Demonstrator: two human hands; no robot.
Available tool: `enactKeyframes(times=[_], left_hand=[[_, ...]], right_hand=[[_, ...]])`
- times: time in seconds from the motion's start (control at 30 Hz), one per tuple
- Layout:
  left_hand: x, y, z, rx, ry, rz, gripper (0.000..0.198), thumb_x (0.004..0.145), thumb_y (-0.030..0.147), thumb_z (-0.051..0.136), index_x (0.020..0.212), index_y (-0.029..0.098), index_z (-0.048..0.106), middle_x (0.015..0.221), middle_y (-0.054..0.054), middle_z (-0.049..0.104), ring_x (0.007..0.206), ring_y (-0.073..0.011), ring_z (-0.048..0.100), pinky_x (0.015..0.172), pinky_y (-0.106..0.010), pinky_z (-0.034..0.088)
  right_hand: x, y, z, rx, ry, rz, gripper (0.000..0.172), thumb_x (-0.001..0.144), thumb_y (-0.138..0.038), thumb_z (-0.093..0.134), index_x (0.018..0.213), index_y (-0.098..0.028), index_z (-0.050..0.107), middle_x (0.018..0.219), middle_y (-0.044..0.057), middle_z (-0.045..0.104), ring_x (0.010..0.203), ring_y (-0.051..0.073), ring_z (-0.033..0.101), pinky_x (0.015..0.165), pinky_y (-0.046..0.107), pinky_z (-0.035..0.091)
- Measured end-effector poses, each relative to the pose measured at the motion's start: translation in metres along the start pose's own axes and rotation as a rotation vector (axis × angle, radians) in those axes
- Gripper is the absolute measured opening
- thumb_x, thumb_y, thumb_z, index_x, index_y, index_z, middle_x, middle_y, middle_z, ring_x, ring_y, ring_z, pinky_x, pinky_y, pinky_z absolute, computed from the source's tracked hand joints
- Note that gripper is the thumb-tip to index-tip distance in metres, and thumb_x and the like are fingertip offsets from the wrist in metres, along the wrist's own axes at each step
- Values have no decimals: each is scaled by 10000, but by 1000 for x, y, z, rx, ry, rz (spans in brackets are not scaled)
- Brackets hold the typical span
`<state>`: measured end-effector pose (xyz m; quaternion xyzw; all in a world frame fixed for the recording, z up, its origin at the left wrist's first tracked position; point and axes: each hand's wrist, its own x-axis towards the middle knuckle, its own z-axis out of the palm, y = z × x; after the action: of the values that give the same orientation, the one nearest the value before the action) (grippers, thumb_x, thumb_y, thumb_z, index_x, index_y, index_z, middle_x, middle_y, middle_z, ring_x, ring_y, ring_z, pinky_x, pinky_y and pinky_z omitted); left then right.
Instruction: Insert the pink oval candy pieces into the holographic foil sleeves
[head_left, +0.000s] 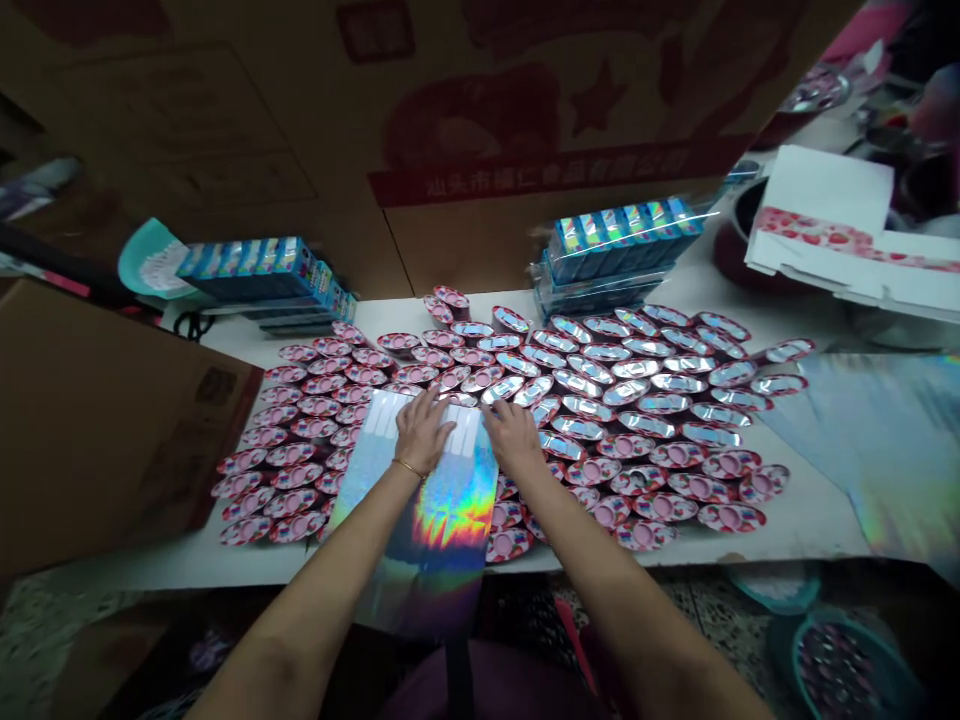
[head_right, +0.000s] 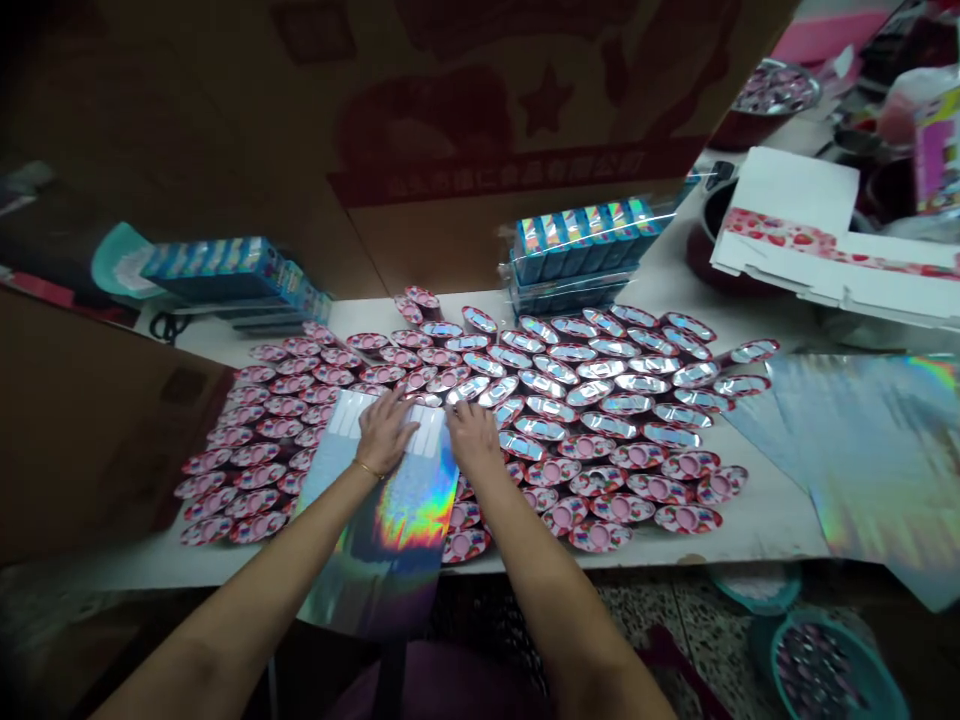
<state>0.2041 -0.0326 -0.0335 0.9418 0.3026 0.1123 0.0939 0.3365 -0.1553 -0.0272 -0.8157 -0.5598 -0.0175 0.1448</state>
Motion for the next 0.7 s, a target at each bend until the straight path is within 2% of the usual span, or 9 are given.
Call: enactKeyframes(times=[0.07, 0.2, 0.37, 0.5, 0.63, 0.7], left_hand=[[-1, 1, 1, -18, 11, -1, 414, 829, 389, 404, 1205, 229, 471, 1355, -72, 372, 1245, -239, 288, 993, -409, 222], [-3, 1, -3, -47, 25, -11, 411, 833, 385, 399, 1210, 236, 465, 1345, -72, 383, 1240, -232, 291, 995, -403, 209], [1, 7, -7, -69, 24, -44, 439, 765, 477, 486, 1159, 285, 507, 1313, -71, 396, 1202, -265, 307, 973, -438, 200], [16, 16, -4, -127, -70, 19, 412, 685, 510, 572, 1032, 288, 582, 1244, -61, 427, 1153, -270, 336, 931, -426, 233], [31, 24, 0, -183, -58, -28, 196, 711, 414, 580, 805, 246, 620, 1135, -27, 491, 1102, -239, 374, 905, -409, 235], [35, 27, -1, -203, -61, -26, 148, 715, 373, 584, 728, 228, 608, 1086, -12, 519, 1080, -226, 387, 902, -401, 230]], right_hand=[[-4, -2, 6, 0, 15, -17, 304, 849, -206, 420, 1136, -179, 514, 1073, 99, 535, 924, 217, 418, 762, 339, 314], [-11, -3, 7, 114, 71, 79, 223, 859, -237, 413, 979, -182, 592, 1040, 73, 554, 946, 200, 424, 811, 321, 314], [-8, 1, -3, 187, 101, 203, 309, 806, -297, 517, 1095, -191, 541, 1092, 76, 540, 984, 218, 422, 828, 336, 304], [-6, 8, -3, 213, 35, 189, 295, 770, -317, 571, 1047, -216, 566, 988, 59, 565, 937, 215, 438, 795, 332, 296], [-3, 13, 3, 213, 63, 201, 177, 779, -306, 565, 937, -235, 602, 885, 30, 571, 876, 191, 441, 751, 316, 282], [-4, 13, 6, 163, 89, 148, 160, 805, -300, 531, 942, -257, 603, 870, 23, 570, 856, 187, 431, 746, 324, 274]])
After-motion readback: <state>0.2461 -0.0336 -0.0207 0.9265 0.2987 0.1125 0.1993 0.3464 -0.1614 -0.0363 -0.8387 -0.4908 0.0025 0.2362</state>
